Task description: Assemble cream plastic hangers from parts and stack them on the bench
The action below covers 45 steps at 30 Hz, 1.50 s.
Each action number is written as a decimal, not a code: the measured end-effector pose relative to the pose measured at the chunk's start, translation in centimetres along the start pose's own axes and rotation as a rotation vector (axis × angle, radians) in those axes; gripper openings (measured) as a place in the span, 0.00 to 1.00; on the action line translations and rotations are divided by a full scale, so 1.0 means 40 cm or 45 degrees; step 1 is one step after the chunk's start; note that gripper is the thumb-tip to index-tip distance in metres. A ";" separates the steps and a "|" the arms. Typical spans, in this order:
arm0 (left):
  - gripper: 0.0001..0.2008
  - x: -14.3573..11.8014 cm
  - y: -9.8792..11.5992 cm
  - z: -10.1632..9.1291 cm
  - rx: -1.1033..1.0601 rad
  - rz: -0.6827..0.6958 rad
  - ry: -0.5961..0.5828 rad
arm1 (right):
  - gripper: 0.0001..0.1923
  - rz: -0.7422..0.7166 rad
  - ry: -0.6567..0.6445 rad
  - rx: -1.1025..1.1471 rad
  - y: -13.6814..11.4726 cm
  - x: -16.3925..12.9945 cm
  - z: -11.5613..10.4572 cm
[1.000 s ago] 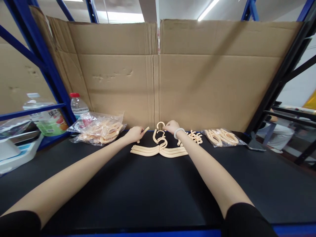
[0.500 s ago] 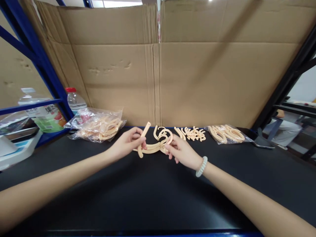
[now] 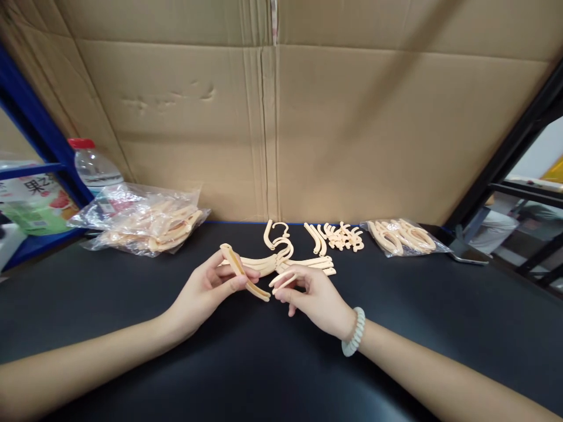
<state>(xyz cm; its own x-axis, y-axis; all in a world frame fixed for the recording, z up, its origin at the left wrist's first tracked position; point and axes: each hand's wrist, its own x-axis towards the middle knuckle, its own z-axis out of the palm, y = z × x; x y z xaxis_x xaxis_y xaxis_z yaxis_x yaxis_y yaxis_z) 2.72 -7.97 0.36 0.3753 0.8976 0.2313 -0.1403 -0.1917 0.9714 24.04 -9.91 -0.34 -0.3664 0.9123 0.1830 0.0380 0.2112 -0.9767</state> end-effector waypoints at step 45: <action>0.10 -0.037 0.005 0.033 -0.040 -0.049 0.138 | 0.22 0.270 0.020 -0.041 -0.007 -0.008 0.024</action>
<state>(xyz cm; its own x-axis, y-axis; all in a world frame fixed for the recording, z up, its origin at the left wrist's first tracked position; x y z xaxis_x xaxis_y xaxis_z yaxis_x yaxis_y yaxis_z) 3.36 -9.88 0.28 0.2797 0.9421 0.1852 -0.1574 -0.1453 0.9768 23.27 -10.59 -0.26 -0.3328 0.9427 -0.0245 0.1427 0.0246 -0.9895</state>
